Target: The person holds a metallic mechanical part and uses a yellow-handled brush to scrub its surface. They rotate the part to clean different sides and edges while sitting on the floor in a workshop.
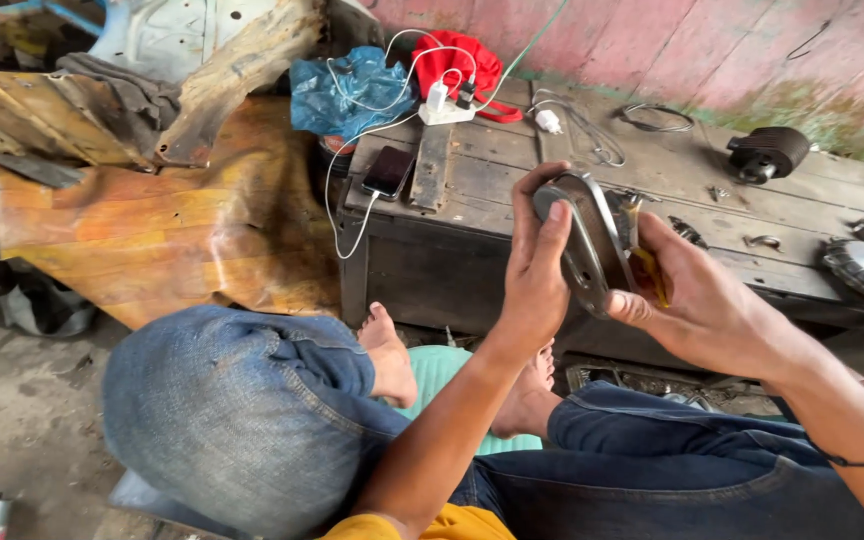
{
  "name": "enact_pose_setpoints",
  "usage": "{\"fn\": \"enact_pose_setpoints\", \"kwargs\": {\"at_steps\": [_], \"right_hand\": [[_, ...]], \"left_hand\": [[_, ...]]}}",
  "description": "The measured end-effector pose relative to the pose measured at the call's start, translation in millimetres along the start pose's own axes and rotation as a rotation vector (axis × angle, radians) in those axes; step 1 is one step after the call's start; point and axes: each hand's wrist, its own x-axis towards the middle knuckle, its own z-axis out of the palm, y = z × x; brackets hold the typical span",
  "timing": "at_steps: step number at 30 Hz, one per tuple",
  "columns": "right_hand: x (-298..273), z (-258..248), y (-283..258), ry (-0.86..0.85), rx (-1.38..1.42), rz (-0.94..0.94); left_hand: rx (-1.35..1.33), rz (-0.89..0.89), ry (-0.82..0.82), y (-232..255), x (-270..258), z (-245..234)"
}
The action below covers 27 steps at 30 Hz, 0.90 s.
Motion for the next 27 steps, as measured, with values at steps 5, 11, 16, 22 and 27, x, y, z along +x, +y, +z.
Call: {"fn": "enact_pose_setpoints", "kwargs": {"at_steps": [5,11,16,22,27], "right_hand": [[6.9,-3.1,16.5,0.117,-0.216,0.168],[15.6,-8.5,-1.6,0.220,-0.091,0.329],[15.6,-6.7,-16.7,0.335,-0.239,0.545],[20.4,-8.5,-15.0,0.314,-0.092,0.558],[24.0,-2.5,-20.5,0.293,0.089,0.535]], "left_hand": [[-0.249,-0.050,-0.058,-20.6,2.2,-5.4],[-0.271,-0.008,-0.175,-68.6,41.7,-28.5],[0.895,0.054,0.125,-74.2,125.6,-133.5],[2.123,-0.116,0.206,-81.6,168.0,-303.3],[2.195,-0.192,0.138,-90.1,153.2,-359.4]]}}
